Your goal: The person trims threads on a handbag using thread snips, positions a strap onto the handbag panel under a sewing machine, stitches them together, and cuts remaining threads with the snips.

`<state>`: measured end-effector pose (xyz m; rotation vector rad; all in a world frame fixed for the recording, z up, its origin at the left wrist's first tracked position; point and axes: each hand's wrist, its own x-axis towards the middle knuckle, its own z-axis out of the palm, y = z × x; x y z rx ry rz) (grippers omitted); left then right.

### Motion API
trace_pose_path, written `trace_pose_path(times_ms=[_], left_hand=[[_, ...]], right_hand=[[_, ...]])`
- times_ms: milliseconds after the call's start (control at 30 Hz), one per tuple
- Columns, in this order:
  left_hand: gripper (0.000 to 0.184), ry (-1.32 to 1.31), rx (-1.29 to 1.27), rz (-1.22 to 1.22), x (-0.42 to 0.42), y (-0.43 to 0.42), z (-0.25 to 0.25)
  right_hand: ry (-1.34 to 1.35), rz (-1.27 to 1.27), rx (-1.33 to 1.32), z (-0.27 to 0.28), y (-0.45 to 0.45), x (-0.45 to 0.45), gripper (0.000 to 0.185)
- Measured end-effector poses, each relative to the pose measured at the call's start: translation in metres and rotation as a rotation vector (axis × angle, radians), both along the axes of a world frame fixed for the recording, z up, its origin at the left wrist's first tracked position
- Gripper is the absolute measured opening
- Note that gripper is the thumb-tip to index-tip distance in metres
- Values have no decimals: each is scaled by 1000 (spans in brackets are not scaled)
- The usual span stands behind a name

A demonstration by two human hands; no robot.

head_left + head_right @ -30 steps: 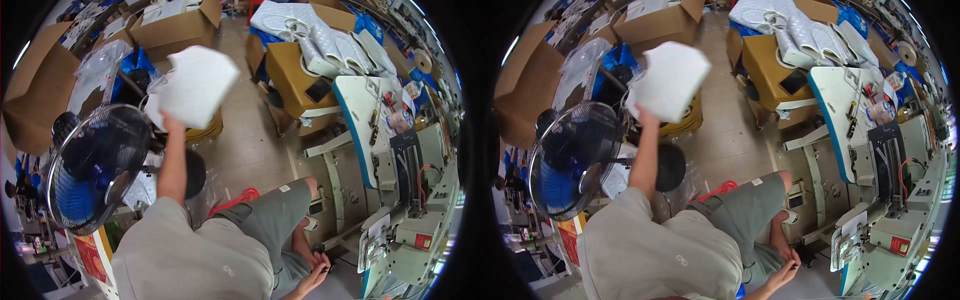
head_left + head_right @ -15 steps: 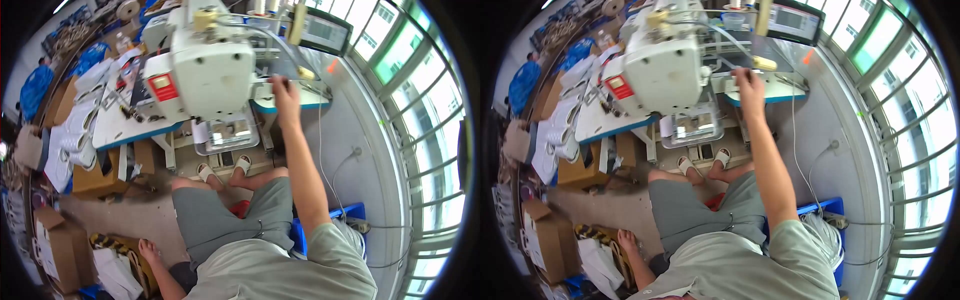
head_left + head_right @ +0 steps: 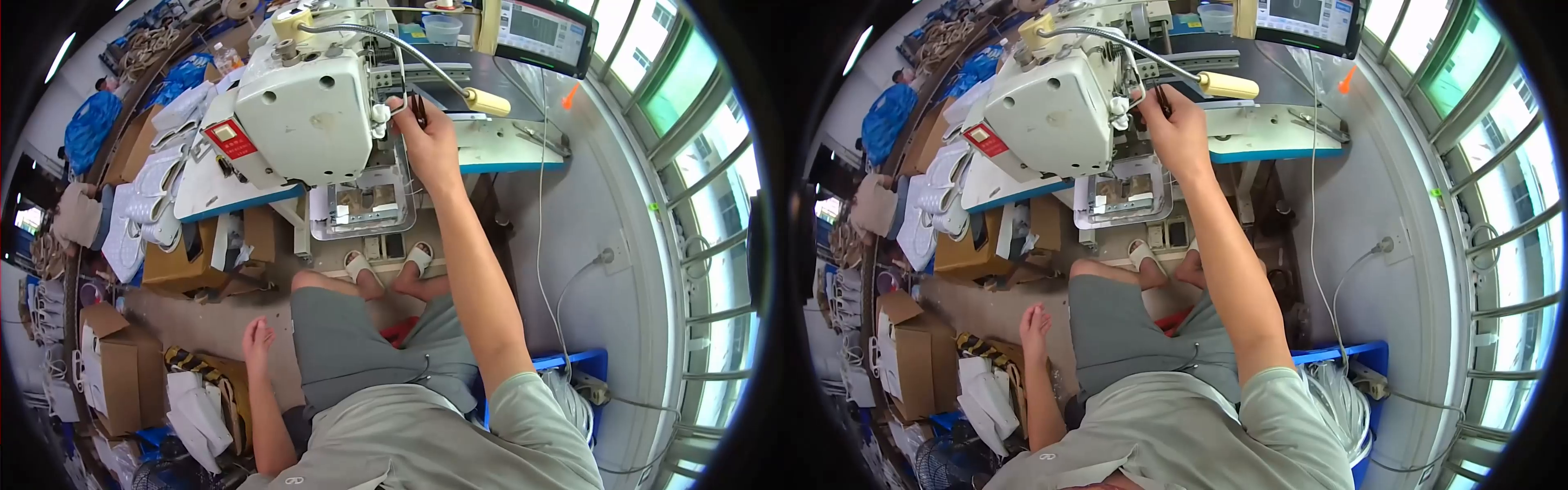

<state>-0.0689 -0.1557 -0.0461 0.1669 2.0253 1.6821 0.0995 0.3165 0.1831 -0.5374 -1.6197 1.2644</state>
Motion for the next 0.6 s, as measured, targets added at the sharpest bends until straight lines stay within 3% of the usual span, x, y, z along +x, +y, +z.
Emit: trace_pose_path(times_ms=[133,233,267,333,367,400,433,467,500,567,600], left_hand=[[29,-38,23,-78,20,29,1],[28,-62,44,-157,24,46,-1],[30,-41,29,-165,26,51,3],[31,-29,28,-198,30,50,8],[31,-11,19,-200,30,43,7],[30,8,14,-192,26,44,4],[30,5,42,-183,21,53,0],[30,-38,20,-183,22,52,-5],[30,-79,-13,-149,29,38,-7],[27,-76,46,-187,34,41,-24],[27,-69,54,-209,38,45,-14]], right_hand=[[87,12,232,-3,1,5,19],[30,49,168,0,-1,13,20],[1,-7,270,-6,3,18,25],[92,-41,121,-23,9,43,28],[49,-240,184,-40,21,62,28],[-92,-437,54,-74,39,83,31],[-419,-504,-163,-78,48,109,40],[-686,-614,-23,-114,77,126,54],[-774,-712,300,-139,96,131,62],[-1061,-548,282,-164,157,135,52],[-985,-519,374,-157,161,128,49]])
